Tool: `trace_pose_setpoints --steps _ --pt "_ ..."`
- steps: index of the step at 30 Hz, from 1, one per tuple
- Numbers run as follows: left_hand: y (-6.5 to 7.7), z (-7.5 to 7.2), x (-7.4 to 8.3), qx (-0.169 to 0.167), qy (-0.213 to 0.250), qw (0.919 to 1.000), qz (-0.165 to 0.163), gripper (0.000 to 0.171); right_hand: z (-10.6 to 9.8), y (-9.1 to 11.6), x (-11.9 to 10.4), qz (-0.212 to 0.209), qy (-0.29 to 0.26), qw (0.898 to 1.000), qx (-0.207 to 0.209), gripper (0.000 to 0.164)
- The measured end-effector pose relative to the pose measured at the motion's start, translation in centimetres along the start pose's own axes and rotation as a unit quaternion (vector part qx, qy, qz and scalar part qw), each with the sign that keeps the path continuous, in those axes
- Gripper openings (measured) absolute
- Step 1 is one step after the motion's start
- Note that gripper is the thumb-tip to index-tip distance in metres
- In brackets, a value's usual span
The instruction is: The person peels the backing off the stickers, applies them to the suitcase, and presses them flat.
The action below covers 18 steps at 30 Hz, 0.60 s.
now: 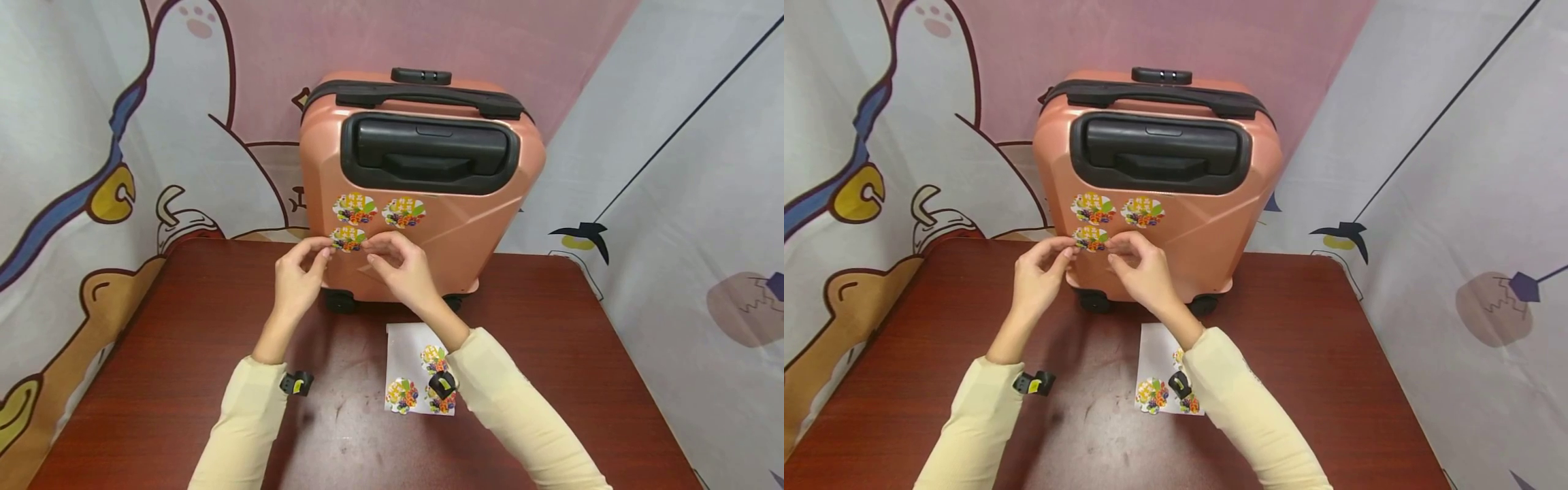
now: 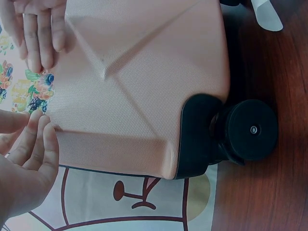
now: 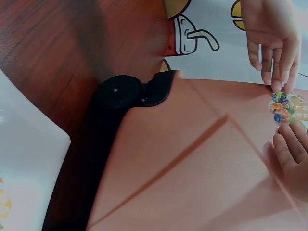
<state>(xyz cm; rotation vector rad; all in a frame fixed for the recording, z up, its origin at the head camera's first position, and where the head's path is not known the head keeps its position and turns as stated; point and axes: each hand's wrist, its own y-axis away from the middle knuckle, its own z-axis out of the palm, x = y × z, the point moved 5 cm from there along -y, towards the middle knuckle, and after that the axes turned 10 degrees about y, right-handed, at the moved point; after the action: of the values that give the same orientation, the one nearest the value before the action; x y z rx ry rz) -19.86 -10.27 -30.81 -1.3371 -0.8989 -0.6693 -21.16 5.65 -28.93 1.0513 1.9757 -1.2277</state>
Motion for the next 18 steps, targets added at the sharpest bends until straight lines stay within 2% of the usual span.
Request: trace_pose_setpoints --steps 6,9,18 --pt "0.0 0.0 0.1 -0.003 0.007 1.0000 -0.003 0.012 -0.2 -0.8 1.4 -0.026 -0.018 0.999 0.014 0.018" --pt "0.0 0.0 0.2 -0.002 0.004 1.0000 -0.003 0.012 -0.3 -1.0 1.1 -0.038 -0.021 0.999 0.020 0.018" --pt "0.0 0.0 0.3 0.000 -0.018 0.9998 -0.002 0.012 -0.6 -0.2 -0.7 -0.006 -0.008 1.000 0.021 0.016"
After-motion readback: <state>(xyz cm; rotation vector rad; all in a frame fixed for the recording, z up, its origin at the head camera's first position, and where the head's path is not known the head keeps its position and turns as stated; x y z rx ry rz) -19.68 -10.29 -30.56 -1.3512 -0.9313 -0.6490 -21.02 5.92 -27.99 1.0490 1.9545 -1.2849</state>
